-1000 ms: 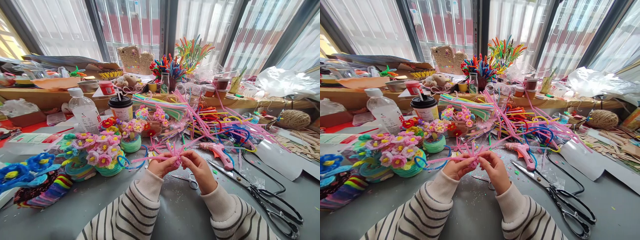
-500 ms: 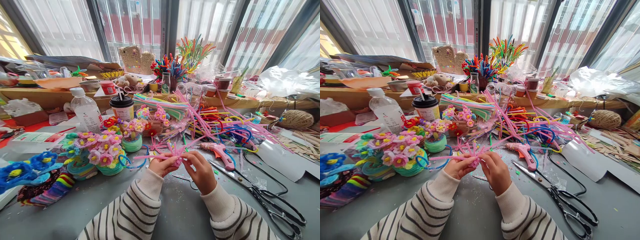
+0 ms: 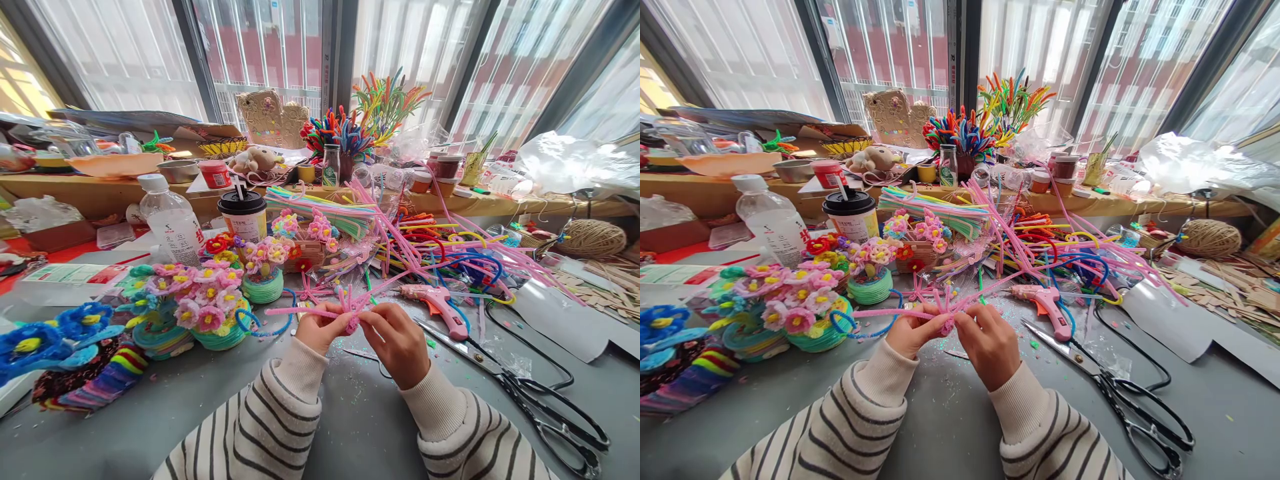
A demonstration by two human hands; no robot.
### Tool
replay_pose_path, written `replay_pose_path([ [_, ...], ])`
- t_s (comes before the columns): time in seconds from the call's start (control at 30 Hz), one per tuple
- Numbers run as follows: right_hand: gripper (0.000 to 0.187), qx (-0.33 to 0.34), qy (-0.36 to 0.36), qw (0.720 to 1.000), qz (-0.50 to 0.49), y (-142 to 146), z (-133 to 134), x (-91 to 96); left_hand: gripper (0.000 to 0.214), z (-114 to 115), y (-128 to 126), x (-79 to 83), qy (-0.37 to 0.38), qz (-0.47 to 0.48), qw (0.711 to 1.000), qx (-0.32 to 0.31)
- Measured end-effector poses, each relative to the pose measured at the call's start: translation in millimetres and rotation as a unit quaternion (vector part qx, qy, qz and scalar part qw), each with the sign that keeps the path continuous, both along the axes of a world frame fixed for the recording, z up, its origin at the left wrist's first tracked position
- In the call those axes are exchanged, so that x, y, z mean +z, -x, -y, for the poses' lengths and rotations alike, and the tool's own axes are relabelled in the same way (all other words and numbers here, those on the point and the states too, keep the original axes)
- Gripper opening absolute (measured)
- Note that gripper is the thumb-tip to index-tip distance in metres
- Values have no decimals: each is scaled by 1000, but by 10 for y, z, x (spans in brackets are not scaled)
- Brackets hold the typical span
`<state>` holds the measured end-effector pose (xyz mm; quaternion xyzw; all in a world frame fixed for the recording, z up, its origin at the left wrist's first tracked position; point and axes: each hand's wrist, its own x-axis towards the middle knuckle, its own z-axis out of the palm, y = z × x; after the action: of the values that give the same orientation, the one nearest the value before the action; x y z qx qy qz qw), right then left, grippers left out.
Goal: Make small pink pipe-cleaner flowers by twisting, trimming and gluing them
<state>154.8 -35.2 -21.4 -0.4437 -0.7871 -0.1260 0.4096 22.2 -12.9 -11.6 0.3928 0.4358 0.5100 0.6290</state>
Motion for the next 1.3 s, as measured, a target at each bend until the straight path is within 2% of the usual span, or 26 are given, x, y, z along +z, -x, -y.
replay_pose_path([
  [0.13, 8, -3, 47, 997, -56, 43, 11, -6, 13, 13, -18, -58, -114, -119, 986, 33],
  [0.27, 5, 3, 119, 983, -141, 98, 29, -1, 8, 48, -23, -85, -223, -243, 942, 62],
  [0.4, 11, 0, 214, 945, -248, 145, 31, 0, 5, 77, -2, -51, -347, -346, 867, 91],
  [0.5, 19, 3, 275, 904, -326, 159, 13, -14, 5, 80, 16, -33, -430, -410, 797, 108],
  [0.57, 21, 8, 315, 870, -379, 162, 0, -24, 6, 74, 22, -44, -469, -433, 762, 111],
  [0.63, 21, 18, 367, 820, -439, 165, -7, -24, 8, 67, 23, -64, -499, -446, 735, 104],
  [0.67, 20, 25, 394, 786, -476, 166, -9, -21, 9, 64, 22, -73, -513, -450, 724, 101],
  [0.8, 20, 95, 503, 587, -627, 157, -17, -7, 10, 71, 15, -70, -551, -452, 693, 109],
  [0.83, 18, 116, 529, 545, -641, 148, -23, -6, 10, 78, 13, -58, -560, -450, 688, 106],
  [0.87, 17, 134, 553, 514, -642, 137, -30, -7, 10, 87, 13, -44, -567, -447, 684, 101],
  [0.9, 15, 148, 573, 495, -636, 124, -37, -7, 9, 97, 14, -29, -574, -443, 682, 95],
  [0.97, 14, 170, 592, 476, -627, 98, -46, 2, 9, 111, 22, -5, -586, -426, 684, 90],
  [1.03, 12, 189, 588, 470, -630, 73, -46, 27, 10, 115, 36, 10, -586, -403, 697, 91],
  [1.1, 10, 203, 569, 500, -620, 45, -38, 61, 8, 108, 52, 18, -546, -386, 737, 100],
  [1.2, 10, 206, 531, 574, -589, 1, -30, 96, 3, 84, 69, 32, -418, -354, 831, 95],
  [1.23, 12, 202, 521, 590, -582, -11, -29, 99, 5, 76, 71, 37, -373, -335, 861, 83],
  [1.3, 15, 192, 513, 604, -579, -23, -30, 97, 7, 62, 71, 45, -307, -289, 905, 55],
])
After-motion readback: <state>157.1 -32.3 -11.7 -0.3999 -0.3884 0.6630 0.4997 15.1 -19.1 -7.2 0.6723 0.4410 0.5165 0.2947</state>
